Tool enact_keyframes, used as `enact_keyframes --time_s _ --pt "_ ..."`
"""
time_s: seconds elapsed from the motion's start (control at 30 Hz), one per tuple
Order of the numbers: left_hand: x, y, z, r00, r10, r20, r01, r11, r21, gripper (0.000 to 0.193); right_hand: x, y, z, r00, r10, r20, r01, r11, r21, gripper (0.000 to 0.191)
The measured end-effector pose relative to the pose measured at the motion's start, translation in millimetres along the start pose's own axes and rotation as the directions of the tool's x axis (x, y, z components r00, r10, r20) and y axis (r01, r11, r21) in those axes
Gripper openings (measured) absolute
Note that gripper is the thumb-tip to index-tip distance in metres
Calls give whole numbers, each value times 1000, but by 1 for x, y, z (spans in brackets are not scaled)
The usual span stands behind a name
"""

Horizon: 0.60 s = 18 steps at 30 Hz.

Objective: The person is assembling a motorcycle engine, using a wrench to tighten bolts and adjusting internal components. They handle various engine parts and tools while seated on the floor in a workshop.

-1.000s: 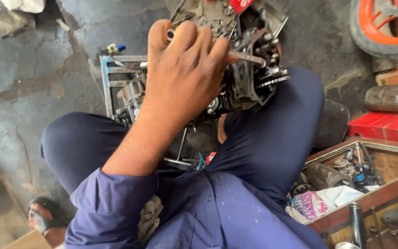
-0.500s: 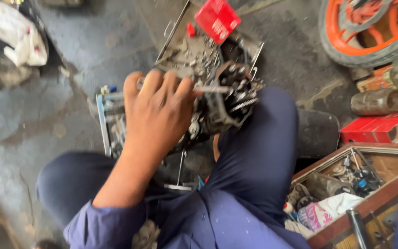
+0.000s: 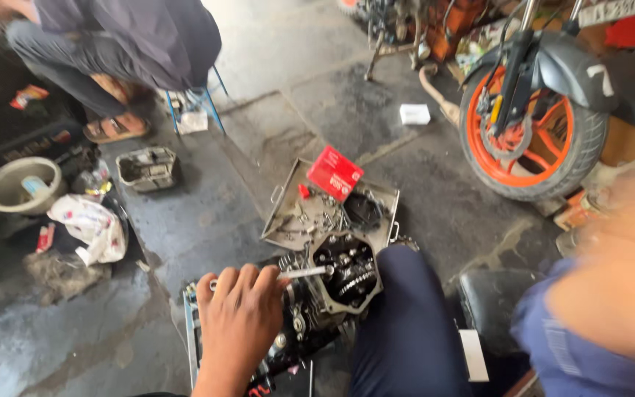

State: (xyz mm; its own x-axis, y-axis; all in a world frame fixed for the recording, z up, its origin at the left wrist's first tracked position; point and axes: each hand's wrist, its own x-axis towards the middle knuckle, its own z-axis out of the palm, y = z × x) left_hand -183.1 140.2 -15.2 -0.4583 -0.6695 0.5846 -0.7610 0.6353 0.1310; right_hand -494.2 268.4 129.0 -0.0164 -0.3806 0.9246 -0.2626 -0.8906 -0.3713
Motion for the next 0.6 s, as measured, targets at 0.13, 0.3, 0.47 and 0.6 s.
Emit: enact_keyframes --time_s 0.13,0.3,0.47,0.6 --pt "-14 -11 -11 996 -66 51 66 998 2 16 -26 88 55 921 326 215 -257 920 -296 33" --pt "-17 -22 -11 996 -68 59 69 998 -9 25 -118 201 110 603 783 152 -792 610 -3 33" --pt "-15 -24 -4 993 -93 73 92 996 8 27 -153 239 109 419 907 42 -842 370 393 33" --pt "-18 -30 2 994 -83 65 82 997 12 23 -153 249 107 337 932 132 -916 292 276 31"
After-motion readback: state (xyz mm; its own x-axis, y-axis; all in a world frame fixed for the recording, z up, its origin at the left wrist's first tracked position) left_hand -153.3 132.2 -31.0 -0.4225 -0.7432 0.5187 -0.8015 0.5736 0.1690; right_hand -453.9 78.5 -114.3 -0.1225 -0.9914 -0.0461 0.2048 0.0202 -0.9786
